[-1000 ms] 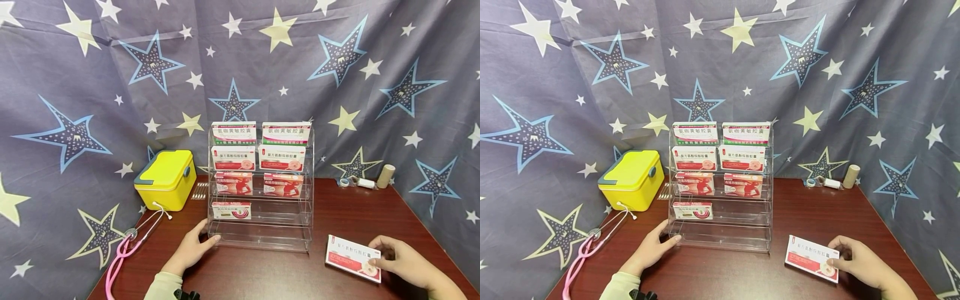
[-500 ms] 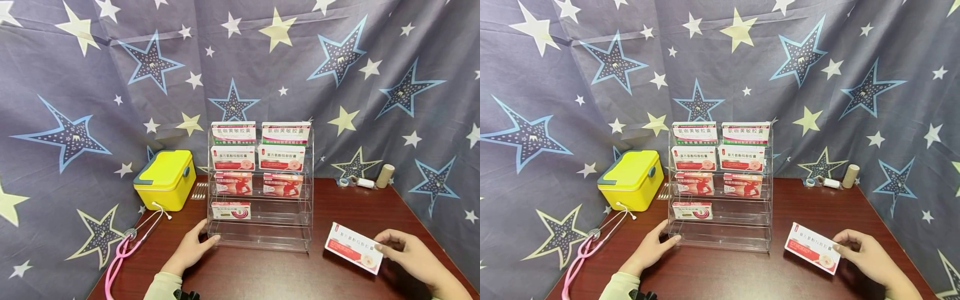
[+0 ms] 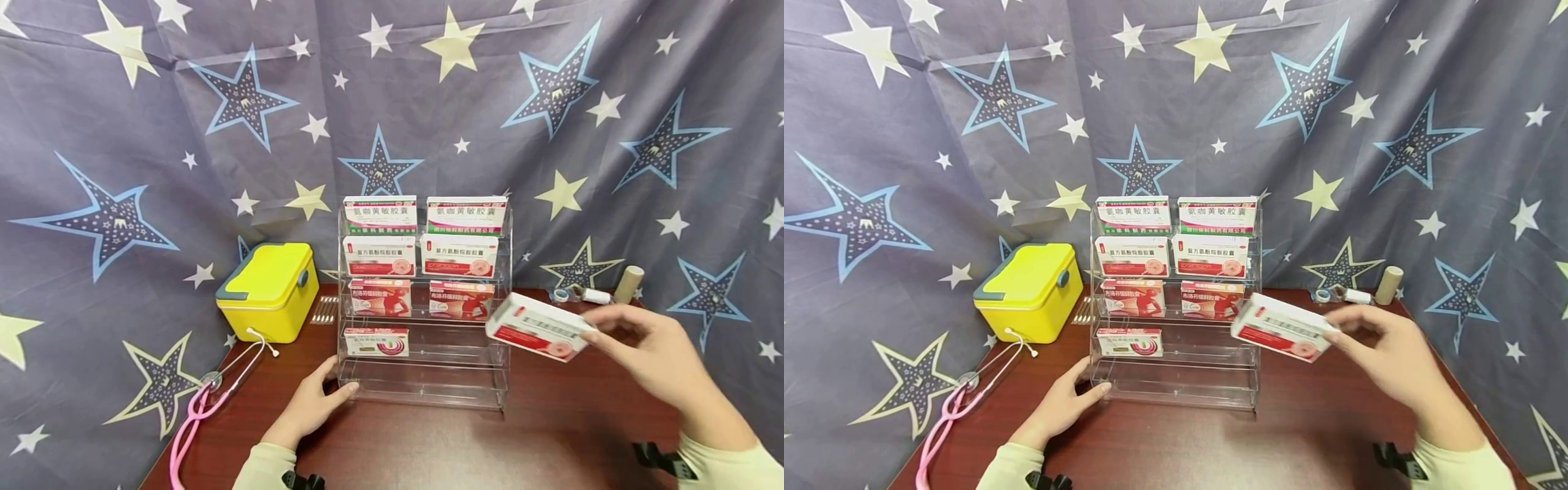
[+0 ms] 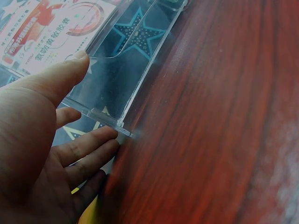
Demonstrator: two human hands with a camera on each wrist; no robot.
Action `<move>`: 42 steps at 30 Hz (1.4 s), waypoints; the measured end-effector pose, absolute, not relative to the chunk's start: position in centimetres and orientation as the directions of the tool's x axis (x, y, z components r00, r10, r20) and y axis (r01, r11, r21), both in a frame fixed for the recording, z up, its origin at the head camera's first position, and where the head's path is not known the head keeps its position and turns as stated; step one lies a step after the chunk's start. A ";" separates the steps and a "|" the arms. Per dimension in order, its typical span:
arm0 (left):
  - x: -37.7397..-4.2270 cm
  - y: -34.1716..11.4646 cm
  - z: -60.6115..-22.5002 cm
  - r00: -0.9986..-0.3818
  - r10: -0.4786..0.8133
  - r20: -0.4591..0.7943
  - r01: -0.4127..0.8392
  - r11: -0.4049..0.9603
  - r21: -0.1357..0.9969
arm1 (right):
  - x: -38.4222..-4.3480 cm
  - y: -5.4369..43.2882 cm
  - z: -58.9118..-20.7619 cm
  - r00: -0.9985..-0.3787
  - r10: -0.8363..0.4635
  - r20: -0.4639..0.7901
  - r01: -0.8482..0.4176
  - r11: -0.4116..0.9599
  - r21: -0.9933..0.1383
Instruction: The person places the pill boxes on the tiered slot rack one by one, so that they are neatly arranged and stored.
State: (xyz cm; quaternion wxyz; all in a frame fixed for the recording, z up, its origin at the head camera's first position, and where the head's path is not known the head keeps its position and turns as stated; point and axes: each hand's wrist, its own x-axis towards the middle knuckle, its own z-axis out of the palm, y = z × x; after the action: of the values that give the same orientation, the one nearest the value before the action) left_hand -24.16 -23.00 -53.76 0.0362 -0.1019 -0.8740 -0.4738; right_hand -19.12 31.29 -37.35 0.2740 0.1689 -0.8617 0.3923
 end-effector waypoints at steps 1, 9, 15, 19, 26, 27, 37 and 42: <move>-24.2 -23.0 -53.8 -0.976 0.145 0.161 0.214 0.528 0.822 | -19.6 30.2 -36.9 -0.777 -0.099 0.622 -0.534 0.628 -0.567; -24.1 -23.1 -53.8 -0.976 0.142 0.165 0.216 0.526 0.823 | -23.7 23.4 -36.9 -0.710 -0.284 0.645 -0.657 0.598 -0.460; -24.1 -23.1 -53.9 -0.976 0.150 0.161 0.216 0.523 0.825 | -24.9 21.5 -38.5 -0.682 -0.344 0.645 -0.661 0.667 -0.344; -24.1 -23.1 -53.8 -0.975 0.150 0.162 0.217 0.520 0.826 | -24.8 20.7 -39.6 -0.651 -0.386 0.654 -0.678 0.684 -0.271; -24.1 -23.1 -53.7 -0.975 0.149 0.162 0.217 0.528 0.821 | -24.9 20.2 -41.0 -0.598 -0.416 0.685 -0.694 0.696 -0.184; -24.2 -23.1 -53.7 -0.975 0.149 0.162 0.217 0.529 0.821 | -24.8 20.2 -41.1 -0.598 -0.412 0.687 -0.690 0.700 -0.181; -24.2 -23.0 -53.7 -0.976 0.148 0.160 0.215 0.528 0.822 | -24.4 20.5 -41.5 -0.668 -0.389 0.634 -0.599 0.787 -0.149; -24.3 -23.1 -53.8 -0.975 0.150 0.164 0.220 0.525 0.822 | -24.1 20.4 -41.7 -0.666 -0.401 0.629 -0.589 0.800 -0.114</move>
State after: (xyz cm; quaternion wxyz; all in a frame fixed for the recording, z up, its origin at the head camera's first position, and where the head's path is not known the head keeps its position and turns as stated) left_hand -24.26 -23.06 -53.83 0.0365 -0.1060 -0.8726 -0.4754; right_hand -24.15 20.42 -41.65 0.3021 0.2753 -0.8992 0.1559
